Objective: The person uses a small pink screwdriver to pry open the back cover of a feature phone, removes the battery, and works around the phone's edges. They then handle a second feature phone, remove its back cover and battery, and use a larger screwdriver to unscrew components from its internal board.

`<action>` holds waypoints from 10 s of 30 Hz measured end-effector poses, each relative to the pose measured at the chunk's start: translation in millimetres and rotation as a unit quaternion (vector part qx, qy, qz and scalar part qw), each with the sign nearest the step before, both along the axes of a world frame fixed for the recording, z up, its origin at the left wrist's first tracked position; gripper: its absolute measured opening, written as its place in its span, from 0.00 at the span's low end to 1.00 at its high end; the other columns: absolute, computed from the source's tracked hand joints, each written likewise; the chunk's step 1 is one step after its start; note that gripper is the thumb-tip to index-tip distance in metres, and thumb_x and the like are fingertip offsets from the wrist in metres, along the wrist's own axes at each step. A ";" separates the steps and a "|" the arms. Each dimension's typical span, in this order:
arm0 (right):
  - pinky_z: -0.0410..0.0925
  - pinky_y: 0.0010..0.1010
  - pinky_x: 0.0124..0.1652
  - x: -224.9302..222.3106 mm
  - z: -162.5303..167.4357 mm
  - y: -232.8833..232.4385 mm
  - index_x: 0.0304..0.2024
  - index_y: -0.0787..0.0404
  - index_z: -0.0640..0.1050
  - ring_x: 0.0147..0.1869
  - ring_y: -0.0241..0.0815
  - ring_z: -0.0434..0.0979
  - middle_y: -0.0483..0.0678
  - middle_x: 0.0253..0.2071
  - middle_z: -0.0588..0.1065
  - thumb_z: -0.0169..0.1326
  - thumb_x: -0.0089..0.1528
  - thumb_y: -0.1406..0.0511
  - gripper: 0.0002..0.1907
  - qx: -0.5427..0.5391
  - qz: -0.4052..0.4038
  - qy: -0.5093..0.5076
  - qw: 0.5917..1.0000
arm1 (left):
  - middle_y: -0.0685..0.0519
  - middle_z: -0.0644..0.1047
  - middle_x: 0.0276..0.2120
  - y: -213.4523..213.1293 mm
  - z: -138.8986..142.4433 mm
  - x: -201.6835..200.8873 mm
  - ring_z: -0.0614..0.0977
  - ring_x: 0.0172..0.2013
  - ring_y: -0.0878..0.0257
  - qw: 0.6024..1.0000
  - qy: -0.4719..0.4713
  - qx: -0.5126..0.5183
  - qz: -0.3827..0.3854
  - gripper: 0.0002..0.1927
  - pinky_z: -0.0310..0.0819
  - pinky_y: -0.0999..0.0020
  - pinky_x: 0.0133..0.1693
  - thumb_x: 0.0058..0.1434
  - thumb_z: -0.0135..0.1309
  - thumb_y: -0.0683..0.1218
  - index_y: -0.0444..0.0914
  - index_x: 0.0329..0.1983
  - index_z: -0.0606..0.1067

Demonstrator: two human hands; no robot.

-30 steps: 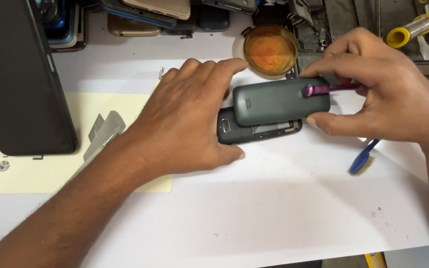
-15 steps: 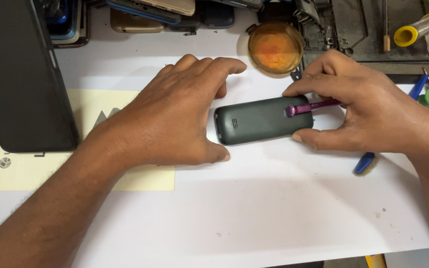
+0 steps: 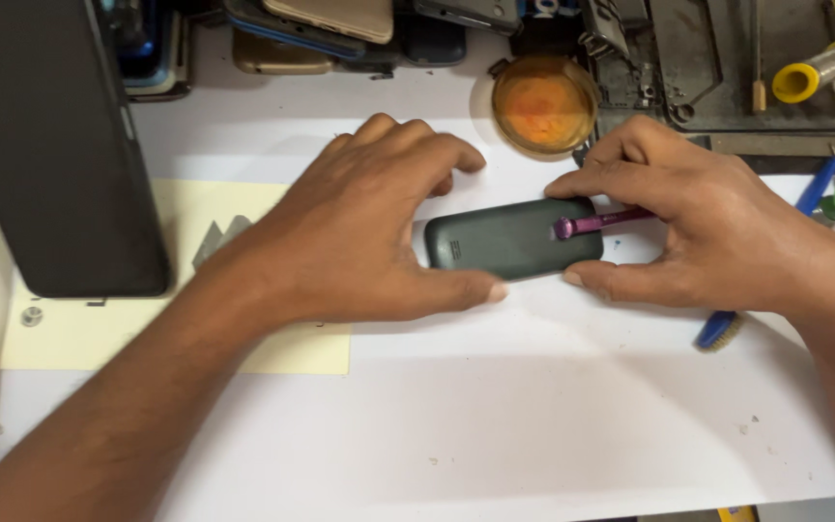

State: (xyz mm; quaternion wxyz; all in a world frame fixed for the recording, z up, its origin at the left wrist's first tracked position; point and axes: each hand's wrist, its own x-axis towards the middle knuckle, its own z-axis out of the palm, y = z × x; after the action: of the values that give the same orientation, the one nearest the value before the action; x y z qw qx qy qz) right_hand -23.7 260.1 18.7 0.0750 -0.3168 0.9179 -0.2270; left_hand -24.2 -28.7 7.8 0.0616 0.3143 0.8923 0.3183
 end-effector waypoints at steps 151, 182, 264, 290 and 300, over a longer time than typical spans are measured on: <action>0.69 0.33 0.52 13.2 -20.9 -11.1 0.52 0.62 0.78 0.53 0.42 0.78 0.49 0.48 0.77 0.47 0.72 0.56 0.18 -0.271 -0.016 0.043 0.962 | 0.49 0.84 0.39 28.2 3.9 29.5 0.86 0.36 0.63 0.966 -0.031 0.255 0.013 0.17 0.81 0.68 0.35 0.67 0.57 0.49 0.37 0.57 0.78; 0.70 0.18 0.28 11.4 -11.8 -13.6 0.55 0.59 0.72 0.31 0.24 0.73 0.41 0.36 0.74 0.53 0.66 0.59 0.17 -0.303 -0.228 -0.121 0.917 | 0.47 0.83 0.44 30.9 -12.3 13.6 0.85 0.39 0.67 0.849 -0.257 0.448 0.113 0.20 0.84 0.73 0.39 0.68 0.51 0.40 0.31 0.62 0.69; 0.64 0.26 0.29 10.3 -9.2 -11.8 0.56 0.63 0.76 0.31 0.33 0.68 0.45 0.37 0.74 0.59 0.62 0.60 0.22 -0.198 -0.081 0.036 0.976 | 0.48 0.80 0.40 21.5 3.4 19.3 0.84 0.38 0.55 0.980 0.072 0.181 0.027 0.22 0.78 0.61 0.40 0.55 0.65 0.49 0.34 0.50 0.78; 0.63 0.29 0.27 19.9 -2.5 -17.7 0.38 0.63 0.82 0.27 0.35 0.71 0.45 0.28 0.75 0.65 0.54 0.67 0.11 -0.178 -0.099 0.032 0.978 | 0.54 0.82 0.32 26.9 -1.2 27.0 0.80 0.33 0.71 0.948 -0.108 0.296 0.041 0.12 0.75 0.71 0.35 0.66 0.60 0.47 0.35 0.48 0.77; 0.66 0.25 0.29 18.3 -3.1 -20.2 0.49 0.63 0.80 0.32 0.32 0.72 0.45 0.34 0.76 0.67 0.53 0.68 0.21 -0.201 -0.102 0.011 0.974 | 0.54 0.82 0.35 28.6 -11.7 21.7 0.80 0.35 0.70 0.938 -0.118 0.316 0.084 0.14 0.77 0.72 0.38 0.67 0.59 0.48 0.36 0.51 0.76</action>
State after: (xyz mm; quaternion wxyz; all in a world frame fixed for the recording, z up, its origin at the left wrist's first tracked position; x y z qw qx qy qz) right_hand -5.5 239.9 15.5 -0.0241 -0.2324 0.8818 -0.4097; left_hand -2.5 -0.1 -4.0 0.0373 0.2019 0.7550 0.6228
